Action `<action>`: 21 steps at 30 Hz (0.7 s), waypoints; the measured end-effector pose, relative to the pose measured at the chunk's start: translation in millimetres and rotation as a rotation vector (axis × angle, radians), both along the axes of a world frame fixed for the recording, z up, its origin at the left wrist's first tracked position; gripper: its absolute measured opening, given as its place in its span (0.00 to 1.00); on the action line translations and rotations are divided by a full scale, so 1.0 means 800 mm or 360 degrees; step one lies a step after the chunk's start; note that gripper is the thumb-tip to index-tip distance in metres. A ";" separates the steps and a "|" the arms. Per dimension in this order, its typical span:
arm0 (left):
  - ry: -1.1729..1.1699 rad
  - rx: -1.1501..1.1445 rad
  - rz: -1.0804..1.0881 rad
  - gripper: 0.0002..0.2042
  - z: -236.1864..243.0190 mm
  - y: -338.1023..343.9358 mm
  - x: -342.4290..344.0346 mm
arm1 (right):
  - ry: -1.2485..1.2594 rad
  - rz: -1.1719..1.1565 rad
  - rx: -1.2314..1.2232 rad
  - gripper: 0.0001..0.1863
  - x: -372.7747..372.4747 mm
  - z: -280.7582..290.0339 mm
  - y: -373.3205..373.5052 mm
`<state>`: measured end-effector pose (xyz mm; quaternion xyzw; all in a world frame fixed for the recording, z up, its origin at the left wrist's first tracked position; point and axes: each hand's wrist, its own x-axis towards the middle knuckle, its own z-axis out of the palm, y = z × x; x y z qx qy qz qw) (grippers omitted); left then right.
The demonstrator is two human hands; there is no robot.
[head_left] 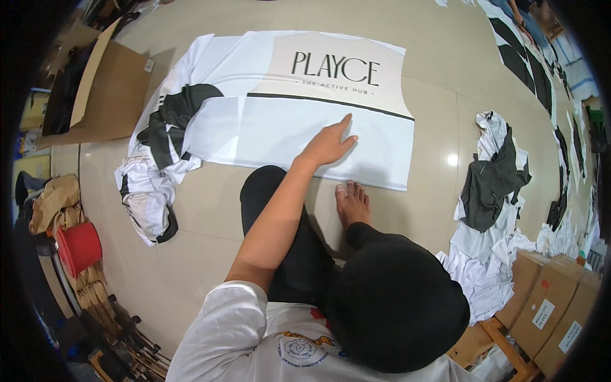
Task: The person sits on the floor and uses scissors to cut a large white fabric sheet that has a printed logo. They trim the edges of the fabric, following the printed design, and remove excess material.
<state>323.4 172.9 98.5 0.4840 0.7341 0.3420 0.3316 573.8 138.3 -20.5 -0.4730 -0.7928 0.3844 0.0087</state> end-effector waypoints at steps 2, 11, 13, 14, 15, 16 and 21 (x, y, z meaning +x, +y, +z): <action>0.0035 -0.0061 0.0045 0.38 0.012 -0.024 -0.004 | 0.0093 0.0095 0.0103 0.29 -0.032 0.004 -0.008; -0.0063 0.0119 0.0718 0.29 0.049 -0.106 -0.024 | -0.0382 0.0148 0.0651 0.25 -0.005 0.032 -0.027; -0.0125 0.0267 0.0988 0.26 0.050 -0.130 -0.035 | -0.0192 -0.0103 0.0520 0.23 0.057 0.023 -0.029; -0.0119 0.0297 0.1188 0.25 0.052 -0.176 -0.048 | -0.0073 -0.0208 0.0348 0.22 0.114 0.018 -0.060; -0.0183 0.0405 0.1325 0.24 0.053 -0.188 -0.052 | 0.0028 -0.0454 0.0239 0.20 0.222 0.025 -0.062; -0.0186 0.0449 0.1391 0.23 0.048 -0.193 -0.053 | 0.0143 -0.0704 0.0162 0.19 0.324 0.042 -0.065; -0.0125 0.0383 0.1698 0.20 0.000 -0.276 -0.076 | -0.0087 -0.0843 0.0094 0.14 0.477 0.087 -0.075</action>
